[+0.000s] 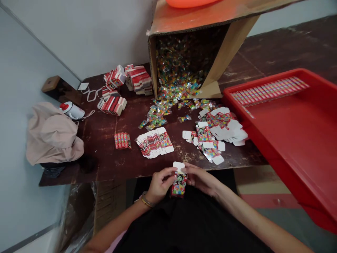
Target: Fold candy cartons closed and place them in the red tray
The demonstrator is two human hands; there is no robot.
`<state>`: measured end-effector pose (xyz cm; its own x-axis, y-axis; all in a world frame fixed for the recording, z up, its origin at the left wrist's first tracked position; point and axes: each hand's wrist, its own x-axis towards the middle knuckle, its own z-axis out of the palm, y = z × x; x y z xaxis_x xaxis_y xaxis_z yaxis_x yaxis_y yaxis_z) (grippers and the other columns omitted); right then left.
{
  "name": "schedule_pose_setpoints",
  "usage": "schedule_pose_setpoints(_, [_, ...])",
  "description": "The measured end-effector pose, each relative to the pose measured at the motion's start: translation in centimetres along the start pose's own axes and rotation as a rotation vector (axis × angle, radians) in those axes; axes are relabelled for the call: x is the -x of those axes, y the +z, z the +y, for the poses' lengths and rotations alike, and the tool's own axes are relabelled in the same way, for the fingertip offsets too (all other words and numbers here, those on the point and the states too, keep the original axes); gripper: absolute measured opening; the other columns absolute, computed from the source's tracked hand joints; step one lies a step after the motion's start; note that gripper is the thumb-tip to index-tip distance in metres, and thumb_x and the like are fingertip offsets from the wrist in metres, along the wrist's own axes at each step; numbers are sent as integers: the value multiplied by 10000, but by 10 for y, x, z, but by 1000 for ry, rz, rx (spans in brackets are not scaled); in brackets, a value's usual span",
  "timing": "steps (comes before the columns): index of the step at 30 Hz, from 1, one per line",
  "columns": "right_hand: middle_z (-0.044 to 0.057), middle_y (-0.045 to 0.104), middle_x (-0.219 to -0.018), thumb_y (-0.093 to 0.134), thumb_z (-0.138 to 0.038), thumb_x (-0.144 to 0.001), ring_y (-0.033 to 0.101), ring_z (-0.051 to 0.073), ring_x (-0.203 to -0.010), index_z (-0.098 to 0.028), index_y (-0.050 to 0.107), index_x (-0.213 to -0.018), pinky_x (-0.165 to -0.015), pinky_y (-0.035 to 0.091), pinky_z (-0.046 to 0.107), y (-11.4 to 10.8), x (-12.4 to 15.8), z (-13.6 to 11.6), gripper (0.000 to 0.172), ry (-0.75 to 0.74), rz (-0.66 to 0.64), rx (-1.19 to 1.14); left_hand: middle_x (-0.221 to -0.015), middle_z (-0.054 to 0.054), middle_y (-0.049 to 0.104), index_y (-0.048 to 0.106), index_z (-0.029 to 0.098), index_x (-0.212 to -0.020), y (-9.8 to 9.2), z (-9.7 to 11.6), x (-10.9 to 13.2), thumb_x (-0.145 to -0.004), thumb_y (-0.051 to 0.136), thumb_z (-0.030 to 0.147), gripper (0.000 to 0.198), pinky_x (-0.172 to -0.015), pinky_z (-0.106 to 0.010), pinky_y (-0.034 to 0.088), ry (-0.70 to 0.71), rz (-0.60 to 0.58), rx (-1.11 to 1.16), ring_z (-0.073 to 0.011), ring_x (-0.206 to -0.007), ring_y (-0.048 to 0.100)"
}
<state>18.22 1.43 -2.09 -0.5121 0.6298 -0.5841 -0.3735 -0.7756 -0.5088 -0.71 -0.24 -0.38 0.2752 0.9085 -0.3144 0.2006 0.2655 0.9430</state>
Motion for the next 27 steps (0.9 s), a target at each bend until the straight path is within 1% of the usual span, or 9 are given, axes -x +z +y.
schedule_pose_setpoints(3, [-15,585,-759,746,-208,-640,546,95,-642,-180,601,-905,-593,458,191,0,-2,-9,303,122,-111,34,-741,-48,696,720,159,-783,5,8,0,-802,590,396,272,-644,-242,441,-67,103,37,-164,-665,572])
schedule_pose_setpoints(5, [-19,580,-719,737,-239,-669,522,87,-586,-168,639,-898,-546,434,186,5,-3,-17,259,65,-157,228,-640,-21,643,679,150,-686,8,14,-1,-749,647,372,234,-595,-226,408,-113,170,123,-136,-606,522])
schedule_pose_setpoints(7, [5,599,-740,702,-279,-741,541,108,-626,-163,684,-878,-574,440,209,13,0,-24,181,-150,-147,532,-639,13,611,656,160,-797,10,19,-3,-691,688,298,177,-602,-210,397,-167,197,327,-115,-607,513])
schedule_pose_setpoints(10, [61,640,-910,593,-315,-868,585,173,-843,-194,723,-945,-766,464,288,28,9,-29,193,-555,-146,957,-802,14,650,533,219,-1167,9,24,-4,-614,654,158,569,-713,-238,434,-323,79,721,-134,-733,584])
schedule_pose_setpoints(12, [70,649,-940,509,-336,-929,584,191,-904,-209,726,-974,-820,455,314,33,14,-30,255,-657,-177,1098,-924,-25,669,468,206,-1261,7,24,-3,-585,611,121,696,-771,-275,447,-436,-36,858,-164,-818,614])
schedule_pose_setpoints(16, [44,681,-830,515,-415,-924,611,171,-735,-195,733,-921,-659,482,276,31,11,-28,309,-459,-153,983,-1023,-97,668,528,160,-1208,5,21,0,-640,622,165,575,-791,-339,468,-497,-153,922,-234,-880,650])
schedule_pose_setpoints(19, [44,703,-864,616,-446,-852,636,176,-731,-189,739,-903,-646,493,271,28,5,-28,290,-350,-123,858,-1042,-138,666,559,157,-1187,3,17,4,-702,647,281,508,-791,-378,478,-498,-225,969,-281,-924,655])
schedule_pose_setpoints(23, [47,706,-911,568,-374,-906,619,192,-848,-237,742,-958,-814,476,338,29,11,-31,228,-533,-149,1033,-1173,-121,632,594,169,-1169,2,11,10,-620,747,216,572,-889,-347,445,-403,-176,914,-262,-1052,600])
schedule_pose_setpoints(27, [65,589,-1232,552,-318,-916,495,250,-1138,-301,654,-1170,-992,383,442,28,23,-27,274,-688,-238,1280,-1136,-92,653,577,192,-1218,0,8,11,-638,750,190,605,-881,-300,439,-307,-190,783,-232,-1038,601])
